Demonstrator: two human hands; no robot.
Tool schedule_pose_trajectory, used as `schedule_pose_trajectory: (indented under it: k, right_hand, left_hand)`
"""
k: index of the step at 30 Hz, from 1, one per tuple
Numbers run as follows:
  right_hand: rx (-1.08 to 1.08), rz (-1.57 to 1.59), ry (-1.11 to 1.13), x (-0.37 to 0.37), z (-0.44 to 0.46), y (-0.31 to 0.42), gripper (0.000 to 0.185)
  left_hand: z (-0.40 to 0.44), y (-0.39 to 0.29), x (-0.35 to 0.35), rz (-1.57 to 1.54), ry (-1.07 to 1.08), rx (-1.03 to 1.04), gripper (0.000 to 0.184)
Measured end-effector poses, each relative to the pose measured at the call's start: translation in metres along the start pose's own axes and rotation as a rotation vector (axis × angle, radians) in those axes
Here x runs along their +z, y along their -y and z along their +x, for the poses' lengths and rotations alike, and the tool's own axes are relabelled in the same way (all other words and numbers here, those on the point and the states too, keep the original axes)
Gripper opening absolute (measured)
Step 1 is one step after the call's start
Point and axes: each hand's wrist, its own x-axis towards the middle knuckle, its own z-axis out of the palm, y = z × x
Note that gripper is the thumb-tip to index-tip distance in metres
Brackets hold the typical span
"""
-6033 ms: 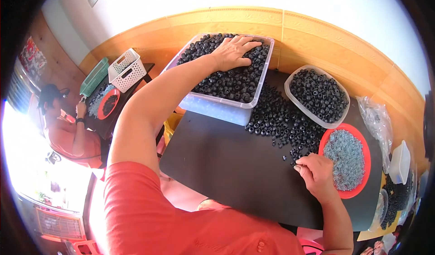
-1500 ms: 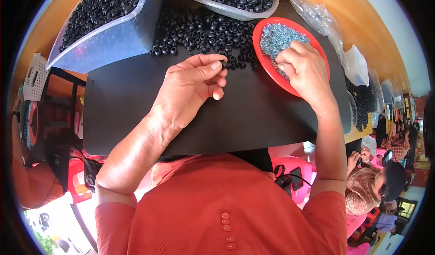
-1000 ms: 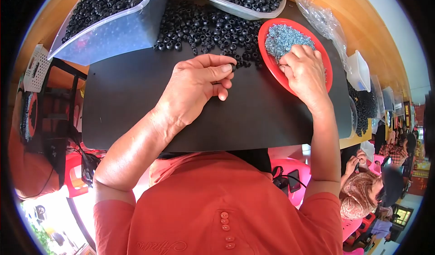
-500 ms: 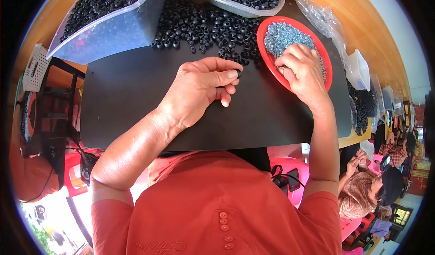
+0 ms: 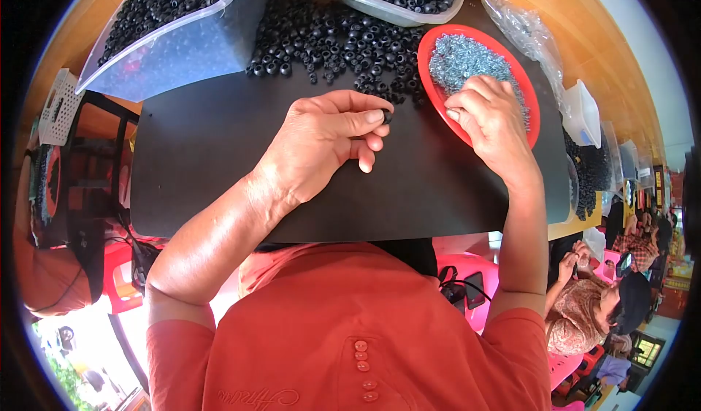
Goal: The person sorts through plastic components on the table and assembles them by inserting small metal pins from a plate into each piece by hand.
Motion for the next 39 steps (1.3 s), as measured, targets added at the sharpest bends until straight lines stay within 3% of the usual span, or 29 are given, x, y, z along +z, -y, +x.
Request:
schedule_pose_trajectory:
  k: [5,11,14,17,19,23,26,28,31,33,35,36,39]
  right_hand:
    - [0.04,0.117,-0.085,0.0,0.003,0.002,0.003]
    - [0.239,0.826,-0.218,0.0,0.009,0.016,0.005]
    - [0.277,0.846,-0.17,0.0,0.018,0.035,0.005]
    - [0.186,0.595,-0.181,0.018,0.028,0.048,0.005]
    - [-0.038,0.272,-0.282,0.02,0.037,0.048,0.003]
    - [-0.02,0.396,-0.351,0.003,0.024,0.072,0.007]
    - [-0.327,0.435,-0.215,0.008,0.003,0.11,0.015]
    - [-0.413,0.431,-0.067,0.02,-0.003,0.124,0.023]
    - [-0.177,0.526,-0.092,0.033,0.0,0.1,0.025]
    - [-0.051,0.748,-0.042,0.026,0.001,0.097,0.021]
    - [-0.131,0.806,-0.036,0.025,-0.003,0.094,0.018]
    - [-0.155,0.818,-0.044,0.026,-0.005,0.095,0.018]
    - [-0.17,0.835,-0.043,0.023,-0.014,0.098,0.017]
  left_hand:
    - [0.001,0.001,0.001,-0.025,0.033,-0.014,0.024]
    - [-0.001,0.0,0.004,-0.068,0.041,-0.041,0.023]
    - [-0.001,0.001,0.002,-0.135,0.07,-0.062,0.025]
    - [0.002,0.009,-0.003,-0.176,0.101,-0.047,0.025]
    - [0.004,0.01,-0.006,-0.165,0.095,-0.01,0.024]
    - [0.007,0.01,-0.015,-0.235,0.059,0.077,0.025]
    - [0.007,0.005,-0.021,-0.282,-0.014,0.146,0.024]
    - [0.011,0.006,-0.029,-0.34,-0.016,0.184,0.024]
    - [0.017,0.008,-0.032,-0.448,0.022,0.164,0.013]
    - [0.017,0.011,-0.033,-0.416,-0.001,0.114,0.013]
    - [0.02,0.017,-0.034,-0.398,0.049,0.107,0.014]
    - [0.016,0.014,-0.04,-0.455,0.132,-0.042,0.022]
    - [0.015,0.011,-0.035,-0.426,0.143,-0.047,0.012]
